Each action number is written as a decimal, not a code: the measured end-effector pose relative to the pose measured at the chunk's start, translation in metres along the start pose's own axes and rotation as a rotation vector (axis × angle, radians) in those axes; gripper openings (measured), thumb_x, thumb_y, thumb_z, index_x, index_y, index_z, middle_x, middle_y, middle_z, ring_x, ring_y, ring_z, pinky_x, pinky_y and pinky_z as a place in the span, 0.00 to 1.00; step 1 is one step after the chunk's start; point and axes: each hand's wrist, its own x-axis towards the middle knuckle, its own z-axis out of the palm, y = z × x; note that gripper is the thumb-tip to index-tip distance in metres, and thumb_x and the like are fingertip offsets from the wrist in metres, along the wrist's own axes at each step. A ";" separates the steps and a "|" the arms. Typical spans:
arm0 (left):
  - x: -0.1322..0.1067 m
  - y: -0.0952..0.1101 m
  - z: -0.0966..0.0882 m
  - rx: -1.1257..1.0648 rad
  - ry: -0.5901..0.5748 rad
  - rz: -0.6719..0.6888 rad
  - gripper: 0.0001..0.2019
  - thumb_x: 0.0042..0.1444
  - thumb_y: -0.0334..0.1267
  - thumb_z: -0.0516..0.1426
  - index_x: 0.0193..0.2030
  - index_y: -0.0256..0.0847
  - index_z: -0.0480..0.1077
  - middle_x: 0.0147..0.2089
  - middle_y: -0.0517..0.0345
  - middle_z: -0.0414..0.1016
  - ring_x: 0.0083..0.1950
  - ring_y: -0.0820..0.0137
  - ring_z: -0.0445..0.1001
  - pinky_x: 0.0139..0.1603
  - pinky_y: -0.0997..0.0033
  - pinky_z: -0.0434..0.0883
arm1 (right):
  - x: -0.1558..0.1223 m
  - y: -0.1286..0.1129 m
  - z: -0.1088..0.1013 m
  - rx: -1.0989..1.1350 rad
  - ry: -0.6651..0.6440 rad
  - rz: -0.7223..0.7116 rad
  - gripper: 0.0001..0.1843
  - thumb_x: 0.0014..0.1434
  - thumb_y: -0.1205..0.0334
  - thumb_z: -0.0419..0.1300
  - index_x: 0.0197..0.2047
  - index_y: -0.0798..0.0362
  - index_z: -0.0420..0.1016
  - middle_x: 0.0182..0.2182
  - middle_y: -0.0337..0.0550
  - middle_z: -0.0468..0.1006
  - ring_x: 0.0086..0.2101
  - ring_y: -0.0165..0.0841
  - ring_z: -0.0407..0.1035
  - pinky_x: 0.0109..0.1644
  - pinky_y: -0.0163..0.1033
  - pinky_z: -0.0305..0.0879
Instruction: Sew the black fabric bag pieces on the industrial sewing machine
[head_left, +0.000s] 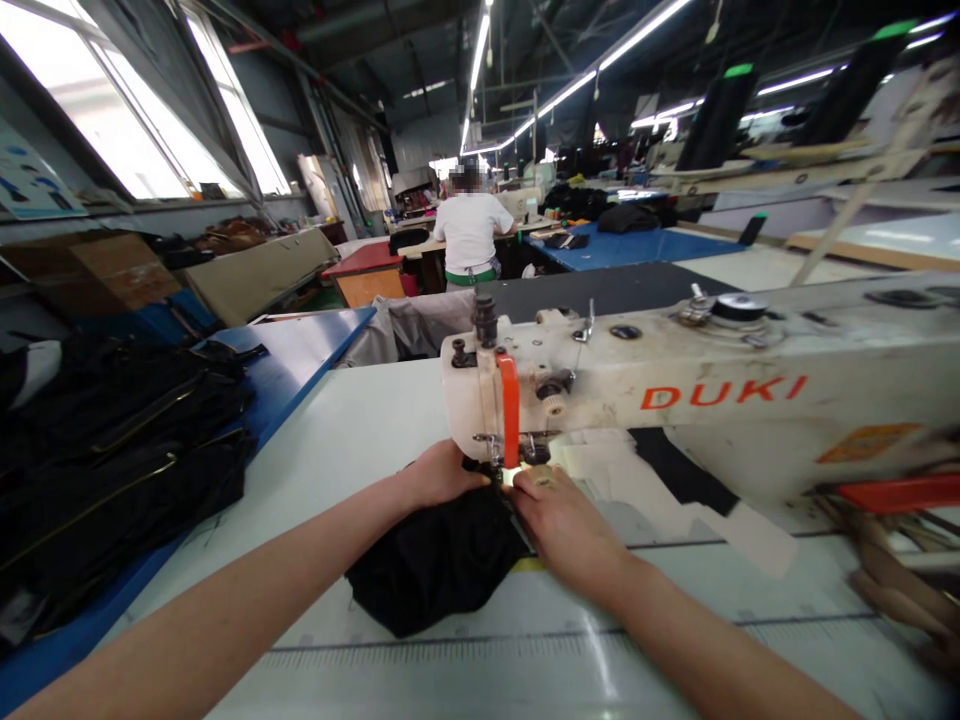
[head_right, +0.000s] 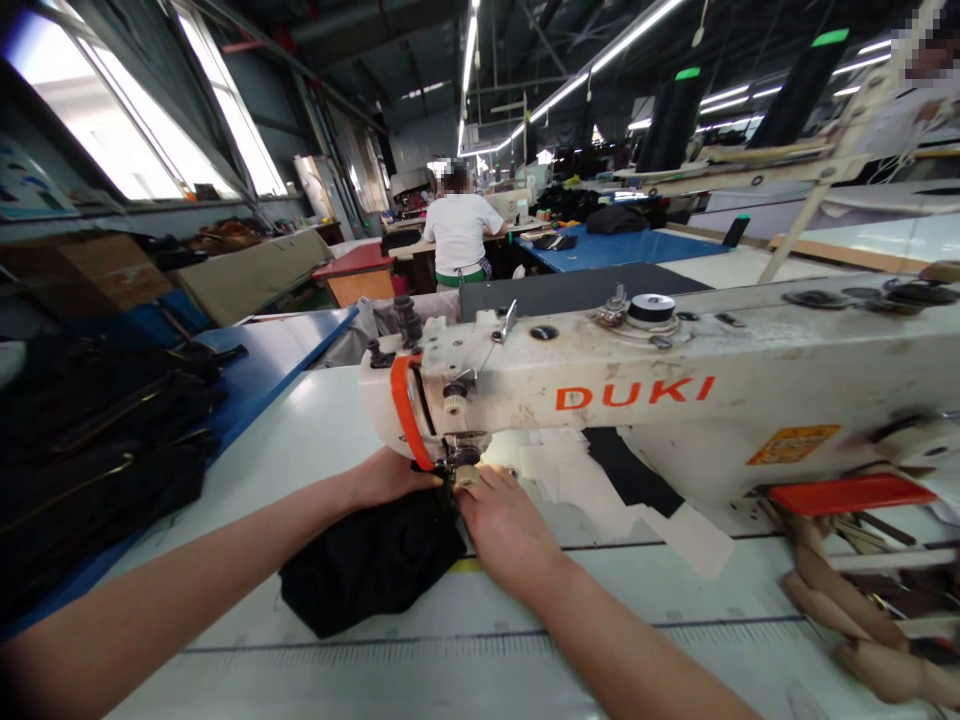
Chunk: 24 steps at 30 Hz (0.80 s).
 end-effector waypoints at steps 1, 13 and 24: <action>0.000 -0.001 0.000 0.012 0.000 0.033 0.20 0.46 0.34 0.61 0.48 0.40 0.73 0.52 0.55 0.75 0.55 0.59 0.71 0.60 0.61 0.64 | -0.001 0.000 0.000 -0.003 0.008 -0.002 0.08 0.59 0.72 0.54 0.38 0.55 0.73 0.36 0.46 0.72 0.38 0.37 0.61 0.45 0.42 0.55; 0.008 -0.003 -0.005 0.116 0.007 0.060 0.19 0.51 0.41 0.57 0.50 0.39 0.72 0.56 0.54 0.72 0.58 0.56 0.68 0.62 0.57 0.63 | -0.005 0.004 0.004 0.008 0.026 0.015 0.09 0.61 0.70 0.53 0.38 0.56 0.75 0.34 0.46 0.72 0.39 0.39 0.61 0.45 0.43 0.56; 0.011 -0.003 -0.005 0.099 0.008 0.094 0.18 0.53 0.42 0.56 0.50 0.39 0.72 0.57 0.54 0.71 0.58 0.57 0.67 0.63 0.57 0.61 | -0.006 0.004 -0.001 0.017 -0.001 0.022 0.09 0.60 0.71 0.54 0.40 0.56 0.75 0.36 0.46 0.72 0.39 0.39 0.60 0.45 0.43 0.56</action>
